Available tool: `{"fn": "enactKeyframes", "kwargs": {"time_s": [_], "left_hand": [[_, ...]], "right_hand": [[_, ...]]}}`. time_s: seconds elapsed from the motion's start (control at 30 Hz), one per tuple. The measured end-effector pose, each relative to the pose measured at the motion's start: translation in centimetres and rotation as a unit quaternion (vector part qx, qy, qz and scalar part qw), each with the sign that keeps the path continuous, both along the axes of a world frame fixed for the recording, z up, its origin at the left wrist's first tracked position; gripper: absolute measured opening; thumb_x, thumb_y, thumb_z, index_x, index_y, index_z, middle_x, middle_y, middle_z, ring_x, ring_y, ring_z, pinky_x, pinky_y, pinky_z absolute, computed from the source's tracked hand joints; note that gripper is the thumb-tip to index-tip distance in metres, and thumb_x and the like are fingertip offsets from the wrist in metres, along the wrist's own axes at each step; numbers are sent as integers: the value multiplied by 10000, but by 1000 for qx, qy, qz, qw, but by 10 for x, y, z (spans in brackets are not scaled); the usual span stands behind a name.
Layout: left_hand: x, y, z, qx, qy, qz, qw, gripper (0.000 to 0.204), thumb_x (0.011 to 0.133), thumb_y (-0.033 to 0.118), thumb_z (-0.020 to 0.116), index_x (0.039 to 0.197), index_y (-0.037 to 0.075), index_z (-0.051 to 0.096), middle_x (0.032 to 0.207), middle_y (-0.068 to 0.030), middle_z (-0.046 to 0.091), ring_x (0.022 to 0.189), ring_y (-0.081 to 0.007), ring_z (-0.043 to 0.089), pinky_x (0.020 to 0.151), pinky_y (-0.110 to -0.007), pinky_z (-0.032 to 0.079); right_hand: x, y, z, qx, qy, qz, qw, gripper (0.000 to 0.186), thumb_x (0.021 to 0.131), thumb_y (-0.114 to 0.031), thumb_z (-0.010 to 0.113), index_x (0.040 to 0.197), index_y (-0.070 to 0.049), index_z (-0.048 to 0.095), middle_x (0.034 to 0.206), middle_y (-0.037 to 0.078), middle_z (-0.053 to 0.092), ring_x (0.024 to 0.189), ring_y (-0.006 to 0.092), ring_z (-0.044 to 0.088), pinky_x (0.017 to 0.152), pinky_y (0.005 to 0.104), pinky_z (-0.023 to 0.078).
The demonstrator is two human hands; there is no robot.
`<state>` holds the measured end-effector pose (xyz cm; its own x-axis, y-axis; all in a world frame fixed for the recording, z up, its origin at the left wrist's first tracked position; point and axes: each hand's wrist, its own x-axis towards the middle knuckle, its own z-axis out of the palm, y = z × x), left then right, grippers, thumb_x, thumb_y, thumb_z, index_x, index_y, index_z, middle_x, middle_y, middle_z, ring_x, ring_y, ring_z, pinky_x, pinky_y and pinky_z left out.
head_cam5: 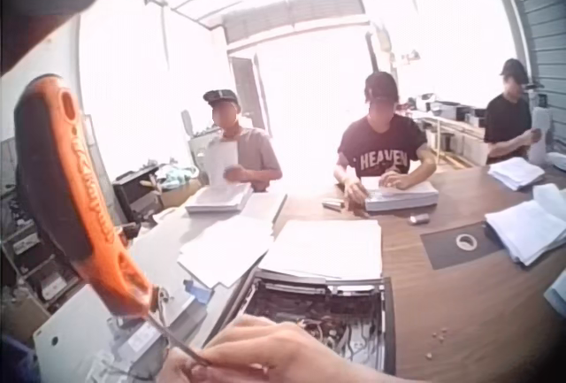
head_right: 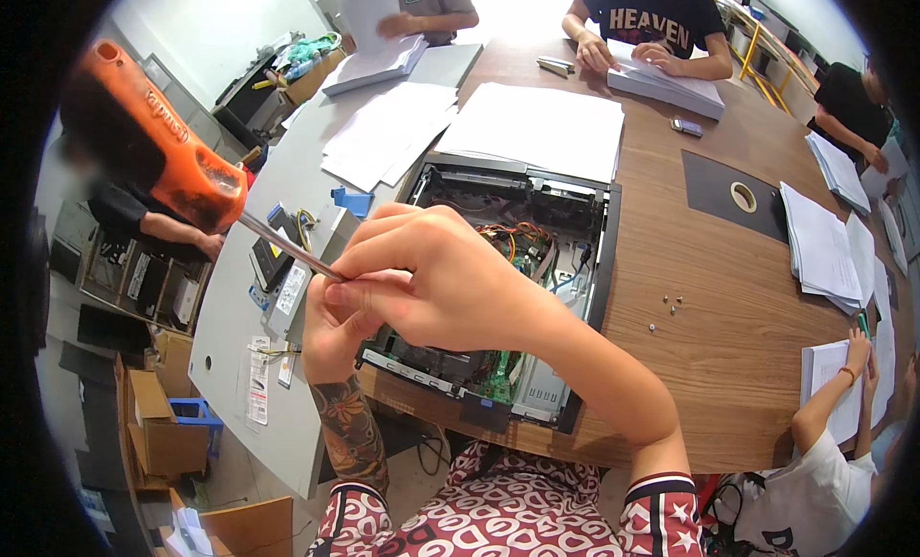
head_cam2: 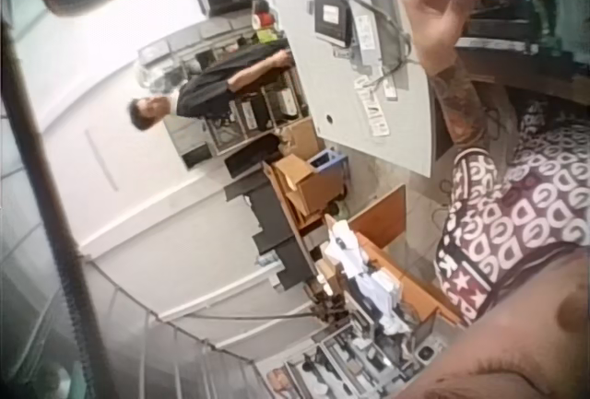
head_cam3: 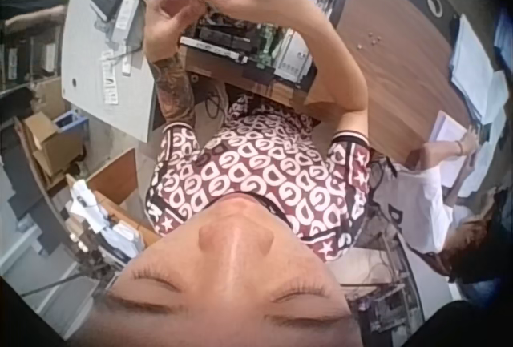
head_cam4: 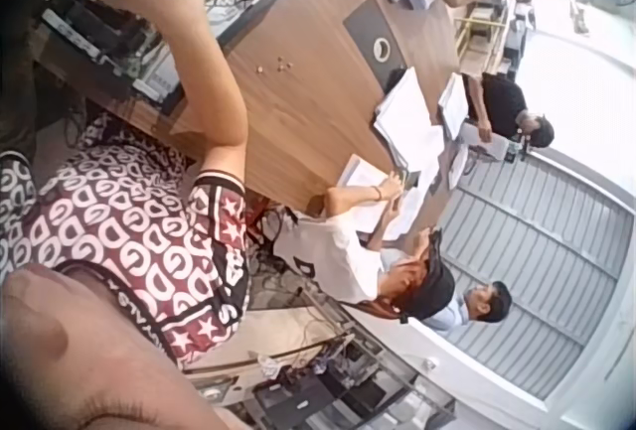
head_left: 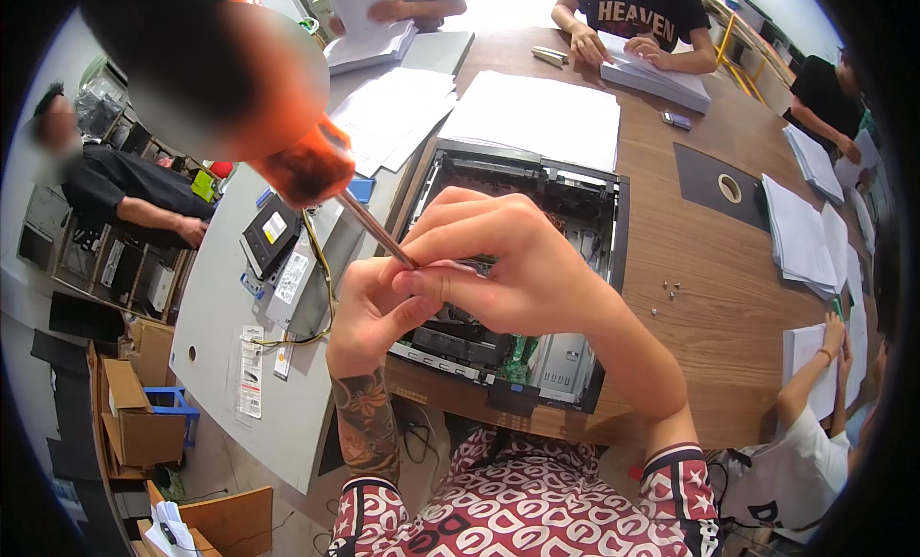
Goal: The person uses a screwdriver to tighten or loosen screws on the internal components of a computer case, specifically around the cooling fan area, and handles internal plastic shrouds and connectors.
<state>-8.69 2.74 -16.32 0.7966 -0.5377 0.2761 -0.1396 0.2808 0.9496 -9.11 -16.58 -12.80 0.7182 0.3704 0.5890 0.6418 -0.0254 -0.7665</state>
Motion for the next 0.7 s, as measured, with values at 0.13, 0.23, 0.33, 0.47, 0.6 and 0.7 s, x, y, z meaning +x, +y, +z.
{"fn": "enactKeyframes", "kwargs": {"time_s": [0.13,0.23,0.33,0.47,0.6,0.7], "left_hand": [[4,9,-12,30,-23,20,999,368,838,167,777,1093,-63,645,999,-117,678,919,-156,648,804,-287,535],[3,3,-10,7,-12,34,999,324,814,160,799,1014,-58,667,933,-101,685,860,-153,660,749,-284,549],[4,-7,-11,-27,-45,48,997,310,775,125,825,977,-54,670,909,-92,689,837,-156,666,721,-288,556],[1,-12,-5,9,-22,79,997,439,719,89,854,1068,-57,629,957,-91,680,905,-178,658,797,-314,541],[1,-9,-6,-30,-51,26,998,476,798,74,784,1203,-63,575,1100,-104,645,1017,-158,612,880,-292,487],[-4,-3,-11,-40,-20,46,998,419,834,40,735,1213,-66,591,1091,-105,655,1007,-170,625,868,-304,502]], "right_hand": [[0,3,1,13,-47,26,998,173,823,-131,696,959,-30,732,880,119,683,862,275,620,777,363,490],[0,5,1,9,-72,-3,997,170,832,-137,693,961,-32,733,888,119,682,858,281,618,772,367,490],[-2,3,3,3,-81,-13,997,162,834,-142,693,939,-25,731,865,113,677,831,281,611,748,370,486],[0,5,-2,29,-62,-32,997,149,828,-134,685,892,-3,717,820,112,660,792,277,598,712,373,480],[2,2,0,27,-56,5,998,133,871,-97,626,904,13,691,839,129,641,805,305,591,723,386,473],[5,2,-4,20,-109,39,993,115,877,-80,653,951,4,681,857,109,640,774,258,576,697,338,447]]}}
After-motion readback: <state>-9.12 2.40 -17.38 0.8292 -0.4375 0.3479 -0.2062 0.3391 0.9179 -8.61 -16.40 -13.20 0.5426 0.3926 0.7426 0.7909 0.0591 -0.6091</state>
